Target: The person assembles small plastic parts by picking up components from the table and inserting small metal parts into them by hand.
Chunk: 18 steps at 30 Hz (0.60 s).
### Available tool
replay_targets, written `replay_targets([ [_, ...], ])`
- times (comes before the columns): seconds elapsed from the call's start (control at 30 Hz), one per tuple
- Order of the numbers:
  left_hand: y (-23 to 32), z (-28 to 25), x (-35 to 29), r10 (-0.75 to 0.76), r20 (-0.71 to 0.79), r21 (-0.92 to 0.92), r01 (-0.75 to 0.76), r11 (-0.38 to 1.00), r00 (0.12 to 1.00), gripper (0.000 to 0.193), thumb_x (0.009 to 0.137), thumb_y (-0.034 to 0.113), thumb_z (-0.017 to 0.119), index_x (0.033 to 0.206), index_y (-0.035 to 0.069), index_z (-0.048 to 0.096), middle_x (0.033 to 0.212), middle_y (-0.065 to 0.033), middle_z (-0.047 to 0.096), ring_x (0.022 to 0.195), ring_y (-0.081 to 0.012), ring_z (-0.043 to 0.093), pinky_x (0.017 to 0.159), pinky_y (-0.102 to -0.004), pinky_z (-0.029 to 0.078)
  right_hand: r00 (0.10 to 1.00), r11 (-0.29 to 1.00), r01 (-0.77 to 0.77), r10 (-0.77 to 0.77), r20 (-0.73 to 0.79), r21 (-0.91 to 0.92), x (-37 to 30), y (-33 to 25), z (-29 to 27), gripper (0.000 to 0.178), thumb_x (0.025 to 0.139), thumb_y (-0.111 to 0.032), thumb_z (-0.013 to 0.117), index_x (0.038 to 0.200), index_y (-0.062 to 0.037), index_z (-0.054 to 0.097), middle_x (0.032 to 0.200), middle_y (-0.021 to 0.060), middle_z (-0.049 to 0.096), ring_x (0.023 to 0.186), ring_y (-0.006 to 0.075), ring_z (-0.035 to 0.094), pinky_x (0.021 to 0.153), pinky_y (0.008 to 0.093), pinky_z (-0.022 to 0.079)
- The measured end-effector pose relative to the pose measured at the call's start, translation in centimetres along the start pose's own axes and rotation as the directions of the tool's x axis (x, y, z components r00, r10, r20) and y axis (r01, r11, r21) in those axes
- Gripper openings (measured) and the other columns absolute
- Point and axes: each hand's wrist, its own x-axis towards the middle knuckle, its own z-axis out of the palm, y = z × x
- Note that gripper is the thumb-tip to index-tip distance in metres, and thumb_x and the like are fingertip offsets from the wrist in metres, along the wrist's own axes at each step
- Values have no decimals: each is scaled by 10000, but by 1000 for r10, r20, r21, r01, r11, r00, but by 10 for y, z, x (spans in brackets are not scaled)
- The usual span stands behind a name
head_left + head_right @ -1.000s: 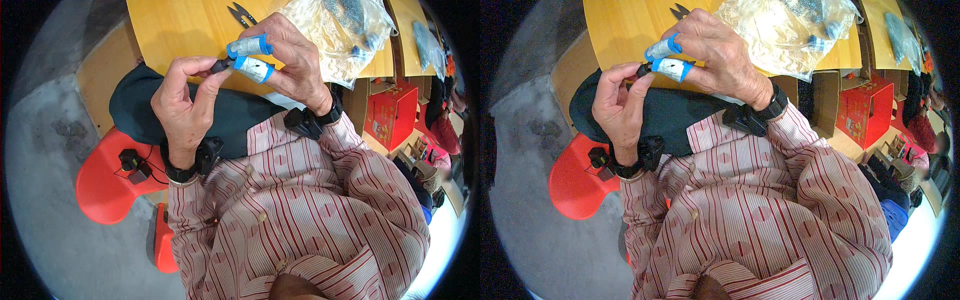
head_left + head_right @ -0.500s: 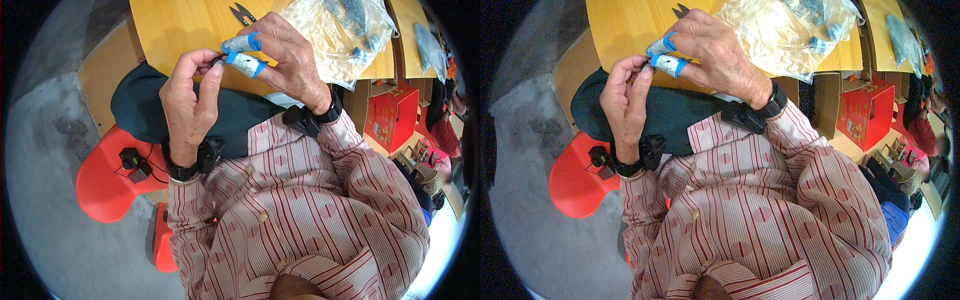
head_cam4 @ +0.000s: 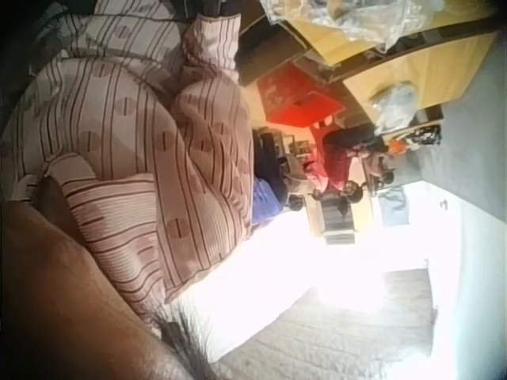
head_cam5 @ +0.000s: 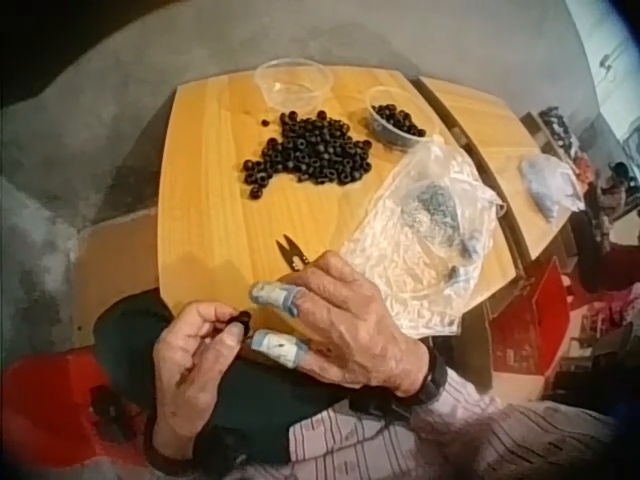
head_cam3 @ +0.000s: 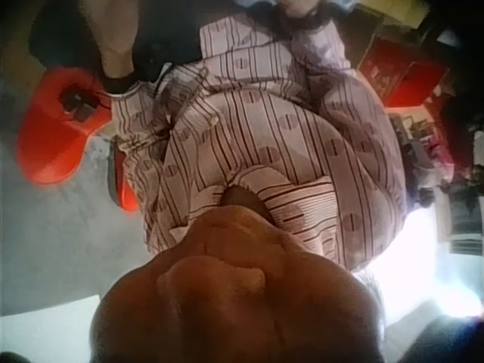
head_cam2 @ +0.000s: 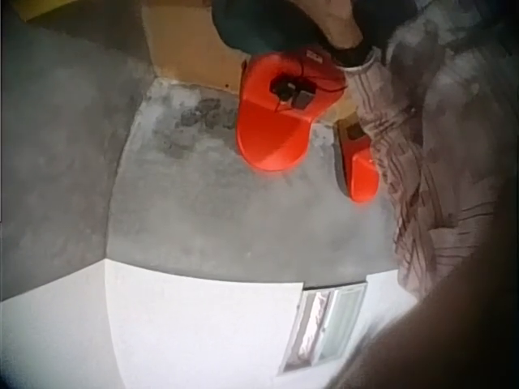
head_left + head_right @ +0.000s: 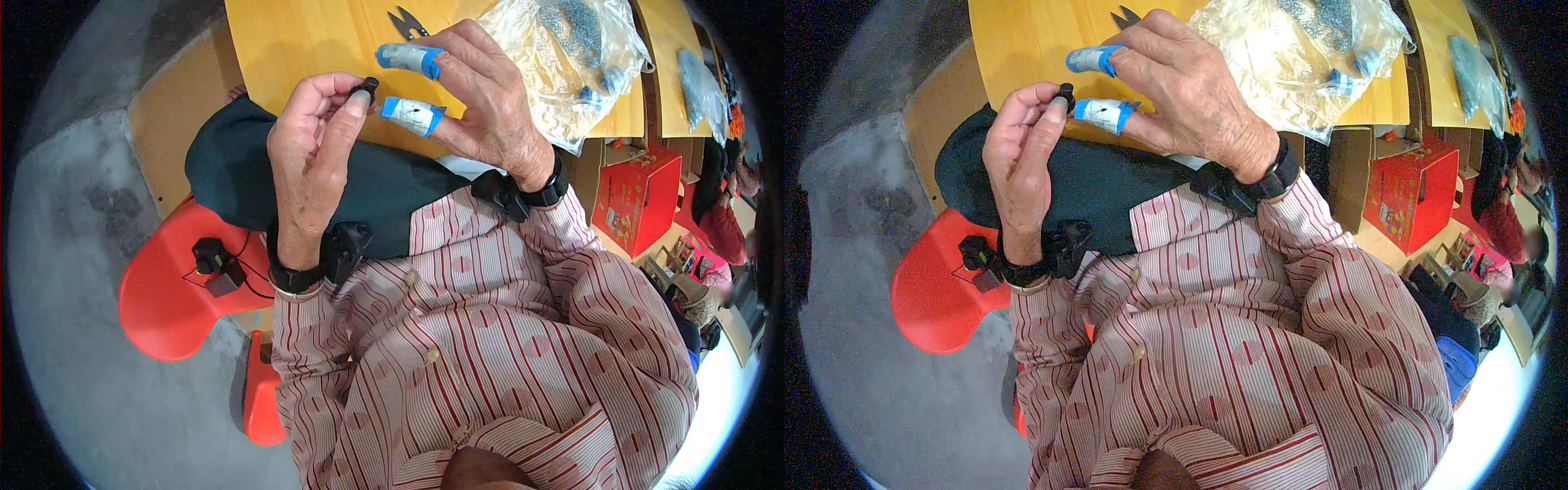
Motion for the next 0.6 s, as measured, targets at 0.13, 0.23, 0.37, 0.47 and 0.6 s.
replay_targets([
  [0.13, -2, -2, 2, -26, -11, -11, 26, 1000, 1000, 189, 878, 74, 536, 1009, -61, 530, 884, -73, 588, 804, -83, 542, 729, -197, 436, 997, 984, -23, 36, 75, -178, 1, -7, 5, 477, 578, -188, 721, 1007, -34, 578, 980, 104, 576, 848, 270, 535, 705, 368, 461],
  [0.23, -2, -3, 3, -53, -34, -10, 52, 999, 998, 191, 877, 73, 533, 1014, -61, 531, 884, -73, 589, 805, -85, 545, 731, -196, 434, 993, 968, -7, 37, 113, -252, 5, -14, 7, 506, 536, -204, 711, 991, -40, 562, 992, 86, 559, 923, 260, 520, 742, 375, 452],
  [0.37, -3, -1, 4, -82, -36, -49, 80, 996, 996, 196, 874, 70, 533, 1018, -62, 531, 882, -74, 592, 809, -91, 552, 737, -197, 435, 990, 965, -16, 52, 130, -263, 4, -11, 4, 513, 573, -207, 746, 1013, -21, 558, 1030, 125, 568, 830, 295, 541, 706, 367, 474],
  [0.47, -4, -2, 5, -87, -35, -58, 85, 995, 996, 197, 872, 73, 536, 1016, -61, 532, 881, -76, 594, 815, -96, 557, 740, -200, 437, 992, 970, -47, 73, 101, -237, 2, -10, 1, 468, 639, -225, 735, 1026, -17, 574, 957, 102, 585, 809, 286, 536, 701, 350, 469],
  [0.6, -4, -2, 5, -69, -30, -37, 68, 997, 997, 196, 870, 77, 539, 1012, -59, 533, 880, -76, 595, 820, -101, 559, 743, -202, 437, 985, 988, -122, 133, 107, -99, 3, -10, -3, 375, 719, -225, 712, 1026, -34, 612, 872, 83, 593, 765, 245, 544, 657, 325, 465],
])
